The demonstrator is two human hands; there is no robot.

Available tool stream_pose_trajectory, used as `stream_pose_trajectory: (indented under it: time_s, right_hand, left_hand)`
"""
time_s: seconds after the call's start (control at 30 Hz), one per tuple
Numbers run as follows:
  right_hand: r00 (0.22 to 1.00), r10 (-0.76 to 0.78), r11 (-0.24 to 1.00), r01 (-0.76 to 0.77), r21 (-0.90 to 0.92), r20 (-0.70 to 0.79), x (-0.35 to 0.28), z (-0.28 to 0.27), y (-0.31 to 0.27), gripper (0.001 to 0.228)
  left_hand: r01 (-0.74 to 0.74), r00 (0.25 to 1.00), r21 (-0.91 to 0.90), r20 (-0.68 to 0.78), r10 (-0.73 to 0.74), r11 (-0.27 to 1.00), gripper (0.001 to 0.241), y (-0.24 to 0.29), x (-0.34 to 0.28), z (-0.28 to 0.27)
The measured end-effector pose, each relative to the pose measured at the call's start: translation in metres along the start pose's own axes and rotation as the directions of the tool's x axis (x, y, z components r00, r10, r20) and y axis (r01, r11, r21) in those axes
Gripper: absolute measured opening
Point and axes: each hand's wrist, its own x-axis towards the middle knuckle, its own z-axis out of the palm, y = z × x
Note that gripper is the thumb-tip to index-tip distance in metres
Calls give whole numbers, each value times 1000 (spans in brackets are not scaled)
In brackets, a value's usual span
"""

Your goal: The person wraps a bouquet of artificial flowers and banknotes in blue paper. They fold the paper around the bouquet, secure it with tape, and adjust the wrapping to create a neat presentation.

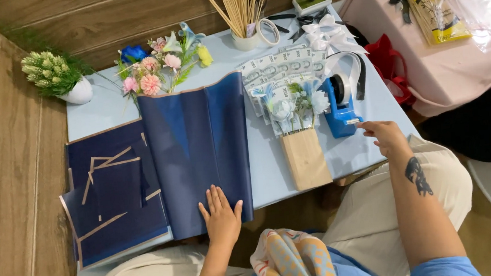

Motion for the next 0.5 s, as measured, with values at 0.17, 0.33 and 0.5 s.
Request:
stream_pose_trajectory:
  time_s: [0.17,0.33,0.5]
  right_hand:
    - [999,-32,999,32,-30,7,6,1,13,28]
    - [998,-25,991,31,-132,49,25,17,48,20]
    - [728,-682,689,671,-275,67,-32,50,59,11]
  left_hand:
    - [36,959,232,-281,31,972,80,10,-4,-7]
    - [23,976,162,-215,12,987,72,14,-19,-15]
    - [33,991,60,-132,-25,998,75,23,-37,-15]
